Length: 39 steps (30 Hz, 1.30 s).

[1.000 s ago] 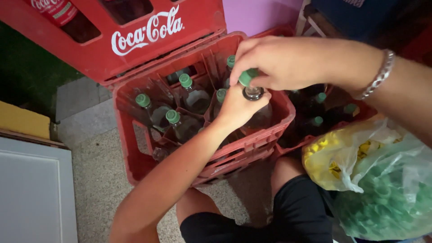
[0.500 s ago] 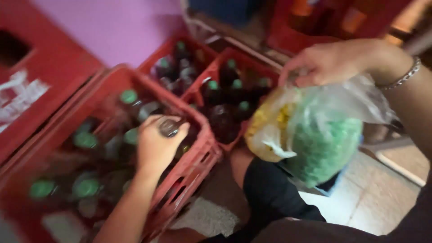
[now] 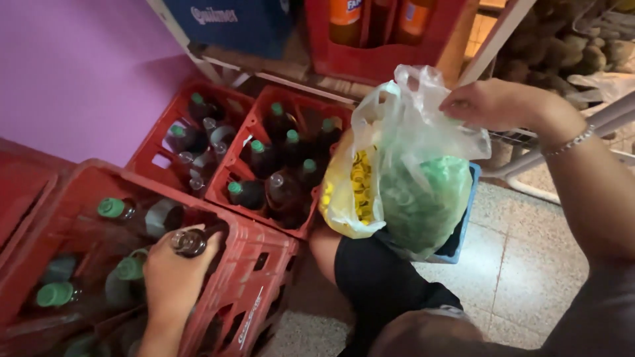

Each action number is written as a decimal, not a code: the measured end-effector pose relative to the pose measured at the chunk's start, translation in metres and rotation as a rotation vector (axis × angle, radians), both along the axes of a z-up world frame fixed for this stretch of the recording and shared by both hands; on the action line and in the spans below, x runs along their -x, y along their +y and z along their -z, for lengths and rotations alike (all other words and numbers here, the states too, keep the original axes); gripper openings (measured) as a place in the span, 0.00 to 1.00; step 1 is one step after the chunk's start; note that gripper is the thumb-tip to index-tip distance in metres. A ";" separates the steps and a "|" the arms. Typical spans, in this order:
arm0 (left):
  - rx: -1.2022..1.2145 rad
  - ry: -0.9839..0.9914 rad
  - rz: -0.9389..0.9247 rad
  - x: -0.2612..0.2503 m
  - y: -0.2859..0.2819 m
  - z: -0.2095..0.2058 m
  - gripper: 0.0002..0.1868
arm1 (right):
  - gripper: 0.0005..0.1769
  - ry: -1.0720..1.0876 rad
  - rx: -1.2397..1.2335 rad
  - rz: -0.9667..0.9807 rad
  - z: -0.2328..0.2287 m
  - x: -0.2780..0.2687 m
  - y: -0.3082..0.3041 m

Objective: The person unscrews green caps from brown glass bottles in a red crate and places the caps into a plastic bag. They then retrieve caps from the bag and screw them onto other bottles in the crate.

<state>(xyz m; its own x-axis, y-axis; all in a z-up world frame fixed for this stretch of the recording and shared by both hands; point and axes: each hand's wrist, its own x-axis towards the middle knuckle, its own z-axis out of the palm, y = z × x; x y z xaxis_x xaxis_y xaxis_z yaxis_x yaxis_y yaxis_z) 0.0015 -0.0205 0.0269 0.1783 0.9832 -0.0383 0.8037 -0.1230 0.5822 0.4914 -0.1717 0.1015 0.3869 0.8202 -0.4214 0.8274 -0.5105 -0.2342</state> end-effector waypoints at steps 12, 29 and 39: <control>0.013 -0.003 0.021 0.004 0.001 0.002 0.17 | 0.52 -0.096 0.043 -0.081 0.002 0.010 0.007; -0.014 -0.023 0.052 0.004 0.000 0.003 0.17 | 0.10 -0.102 -0.204 0.193 -0.039 -0.013 -0.044; 0.055 -0.021 0.062 0.000 -0.001 -0.004 0.15 | 0.12 -0.188 -0.236 0.129 -0.029 -0.015 -0.095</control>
<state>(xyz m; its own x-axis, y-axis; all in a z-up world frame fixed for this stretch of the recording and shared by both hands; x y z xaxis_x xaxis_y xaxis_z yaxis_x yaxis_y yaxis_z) 0.0017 -0.0219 0.0312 0.2405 0.9666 -0.0879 0.7830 -0.1397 0.6061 0.5066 -0.2665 0.1301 0.5467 0.8260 -0.1369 0.7996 -0.5636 -0.2073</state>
